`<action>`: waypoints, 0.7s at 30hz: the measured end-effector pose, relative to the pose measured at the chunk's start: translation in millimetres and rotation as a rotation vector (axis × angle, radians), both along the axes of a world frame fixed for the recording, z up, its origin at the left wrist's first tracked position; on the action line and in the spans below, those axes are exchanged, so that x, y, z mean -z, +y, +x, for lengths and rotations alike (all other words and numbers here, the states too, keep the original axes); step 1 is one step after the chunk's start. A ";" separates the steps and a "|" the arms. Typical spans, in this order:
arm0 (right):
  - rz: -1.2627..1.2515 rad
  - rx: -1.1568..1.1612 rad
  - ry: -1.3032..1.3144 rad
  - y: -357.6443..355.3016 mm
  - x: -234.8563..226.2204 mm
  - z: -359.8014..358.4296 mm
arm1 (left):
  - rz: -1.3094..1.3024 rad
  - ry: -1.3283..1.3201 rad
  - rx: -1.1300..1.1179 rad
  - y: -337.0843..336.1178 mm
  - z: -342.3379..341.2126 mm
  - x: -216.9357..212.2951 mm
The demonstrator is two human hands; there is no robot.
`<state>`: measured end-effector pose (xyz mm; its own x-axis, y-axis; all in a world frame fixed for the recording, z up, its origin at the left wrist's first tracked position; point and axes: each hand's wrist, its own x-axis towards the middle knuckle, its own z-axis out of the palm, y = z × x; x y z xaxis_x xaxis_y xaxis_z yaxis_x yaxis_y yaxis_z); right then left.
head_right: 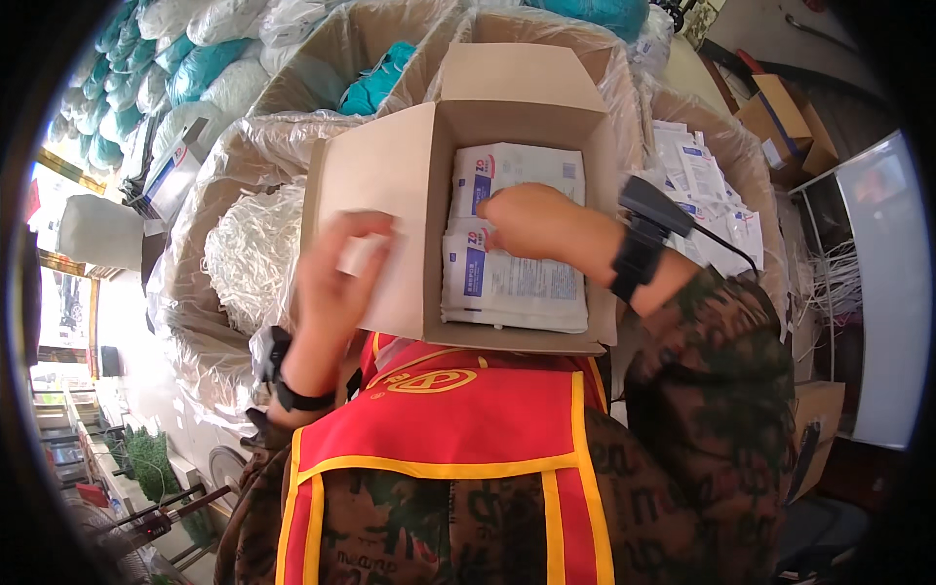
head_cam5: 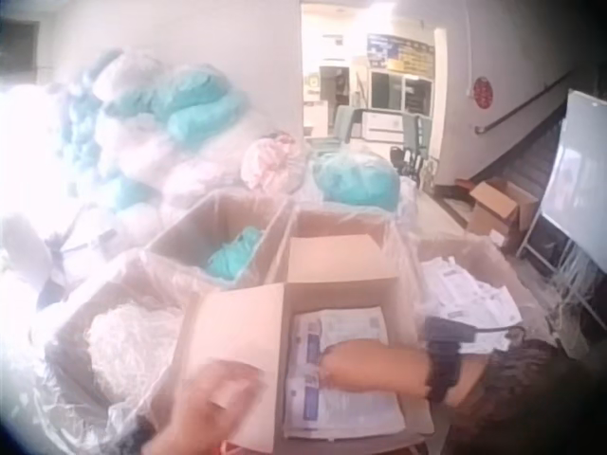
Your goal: Manually counting, grouping, and inserting face masks into plastic packaging sleeves.
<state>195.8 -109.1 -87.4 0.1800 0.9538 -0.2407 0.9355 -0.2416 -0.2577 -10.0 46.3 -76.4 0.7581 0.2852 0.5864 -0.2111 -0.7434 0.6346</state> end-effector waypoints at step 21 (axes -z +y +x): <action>0.228 0.005 0.194 -27.8 -1.6 -21.0 | -0.412 0.087 0.041 -17.4 7.4 6.1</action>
